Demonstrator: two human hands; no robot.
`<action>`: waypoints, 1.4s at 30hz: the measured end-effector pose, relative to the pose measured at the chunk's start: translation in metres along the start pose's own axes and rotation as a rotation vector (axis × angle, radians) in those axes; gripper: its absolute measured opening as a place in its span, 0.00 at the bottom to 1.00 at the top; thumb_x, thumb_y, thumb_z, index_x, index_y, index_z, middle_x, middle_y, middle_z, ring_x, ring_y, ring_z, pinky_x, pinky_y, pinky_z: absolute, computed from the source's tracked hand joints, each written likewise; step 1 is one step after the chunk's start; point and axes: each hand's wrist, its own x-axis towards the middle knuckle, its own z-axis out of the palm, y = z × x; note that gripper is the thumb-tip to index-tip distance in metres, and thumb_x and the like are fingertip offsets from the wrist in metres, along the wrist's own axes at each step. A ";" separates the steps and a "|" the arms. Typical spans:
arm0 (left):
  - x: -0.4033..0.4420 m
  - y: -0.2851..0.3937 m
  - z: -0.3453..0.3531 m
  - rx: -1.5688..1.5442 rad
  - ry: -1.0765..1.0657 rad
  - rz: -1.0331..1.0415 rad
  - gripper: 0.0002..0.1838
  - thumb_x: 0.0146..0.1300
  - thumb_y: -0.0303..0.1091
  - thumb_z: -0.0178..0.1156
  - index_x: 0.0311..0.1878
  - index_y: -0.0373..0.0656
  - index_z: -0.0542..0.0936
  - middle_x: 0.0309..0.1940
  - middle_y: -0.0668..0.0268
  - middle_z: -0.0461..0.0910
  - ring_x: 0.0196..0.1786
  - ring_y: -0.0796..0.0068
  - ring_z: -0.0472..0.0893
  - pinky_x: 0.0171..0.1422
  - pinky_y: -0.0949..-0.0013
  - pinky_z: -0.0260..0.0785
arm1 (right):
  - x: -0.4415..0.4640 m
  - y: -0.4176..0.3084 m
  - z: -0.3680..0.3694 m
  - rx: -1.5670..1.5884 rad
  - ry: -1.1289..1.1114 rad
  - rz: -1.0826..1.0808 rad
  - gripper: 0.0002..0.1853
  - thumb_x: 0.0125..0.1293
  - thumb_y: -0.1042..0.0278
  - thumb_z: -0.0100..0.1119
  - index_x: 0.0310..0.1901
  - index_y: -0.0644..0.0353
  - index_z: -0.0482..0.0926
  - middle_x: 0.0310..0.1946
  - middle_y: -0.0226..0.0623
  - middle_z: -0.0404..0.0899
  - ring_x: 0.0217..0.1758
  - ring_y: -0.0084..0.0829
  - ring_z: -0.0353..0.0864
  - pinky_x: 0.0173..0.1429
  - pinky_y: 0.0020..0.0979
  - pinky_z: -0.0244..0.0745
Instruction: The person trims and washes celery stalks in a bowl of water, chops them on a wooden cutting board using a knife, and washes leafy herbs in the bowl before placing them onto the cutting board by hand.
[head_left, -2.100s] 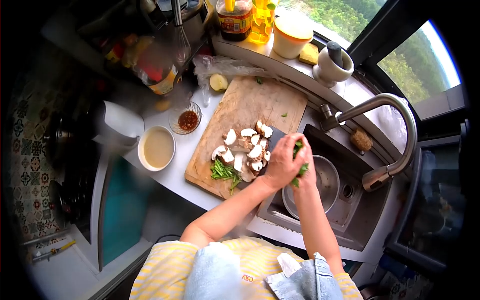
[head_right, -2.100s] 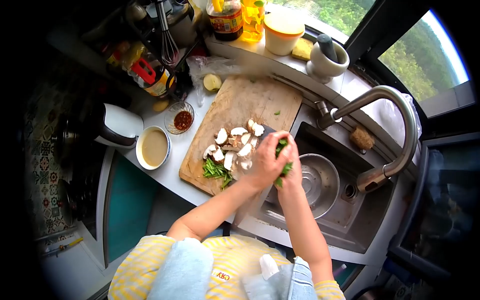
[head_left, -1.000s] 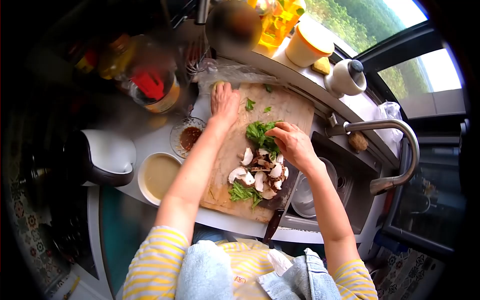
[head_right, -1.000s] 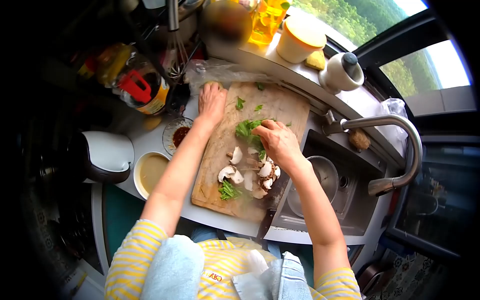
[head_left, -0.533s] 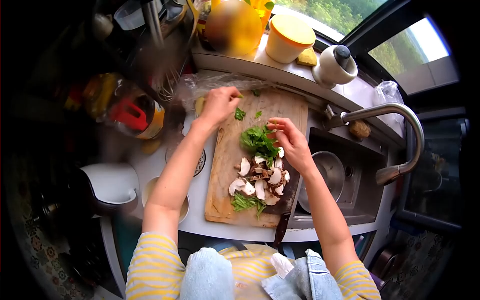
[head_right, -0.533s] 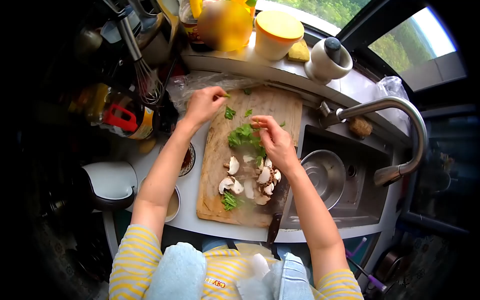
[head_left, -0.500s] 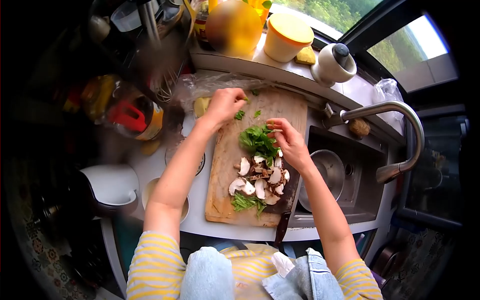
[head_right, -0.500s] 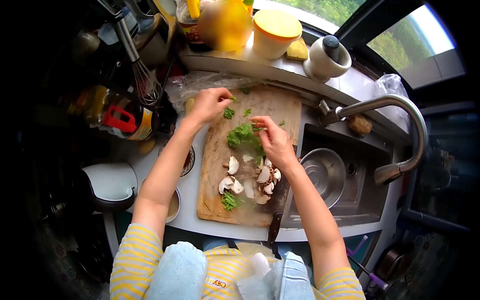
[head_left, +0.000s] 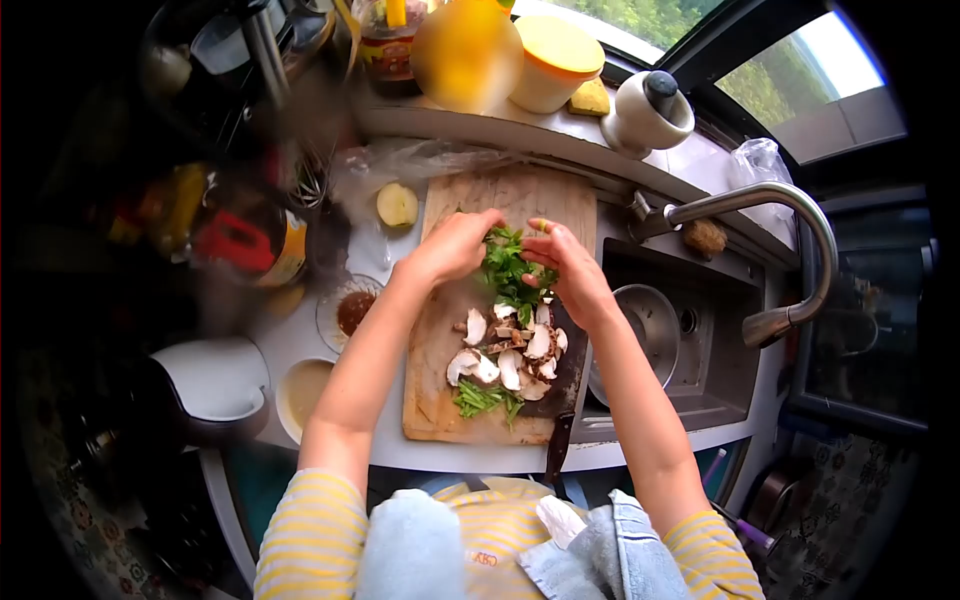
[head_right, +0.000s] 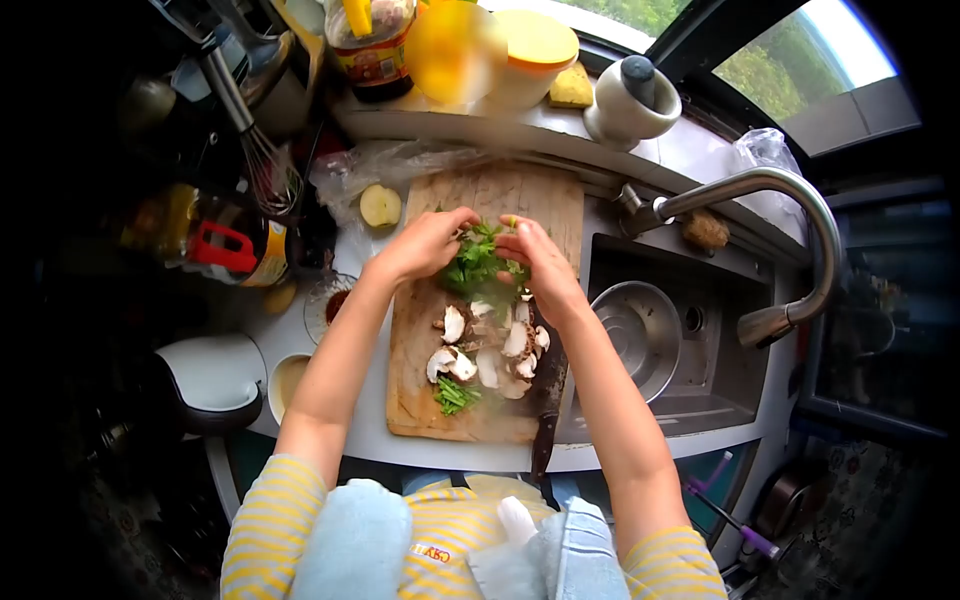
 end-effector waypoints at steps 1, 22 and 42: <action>-0.012 0.013 -0.001 -0.036 0.084 0.031 0.12 0.48 0.21 0.52 0.37 0.41 0.77 0.36 0.55 0.78 0.39 0.57 0.78 0.48 0.62 0.69 | -0.004 0.000 0.002 0.106 0.012 0.024 0.23 0.67 0.47 0.39 0.57 0.52 0.65 0.50 0.37 0.69 0.53 0.28 0.67 0.51 0.35 0.68; -0.056 0.065 0.036 -0.141 0.324 0.377 0.11 0.46 0.25 0.61 0.36 0.43 0.77 0.34 0.65 0.78 0.38 0.67 0.78 0.43 0.69 0.72 | -0.016 -0.027 0.000 0.226 -0.226 0.121 0.28 0.63 0.45 0.46 0.58 0.55 0.65 0.51 0.38 0.68 0.50 0.32 0.71 0.50 0.35 0.71; -0.048 0.073 0.076 -0.701 0.479 -0.229 0.11 0.48 0.29 0.62 0.37 0.38 0.77 0.30 0.65 0.80 0.34 0.79 0.78 0.40 0.73 0.70 | -0.033 -0.021 -0.005 0.085 -0.447 -0.106 0.39 0.59 0.28 0.29 0.67 0.44 0.49 0.67 0.34 0.47 0.67 0.36 0.51 0.59 0.45 0.62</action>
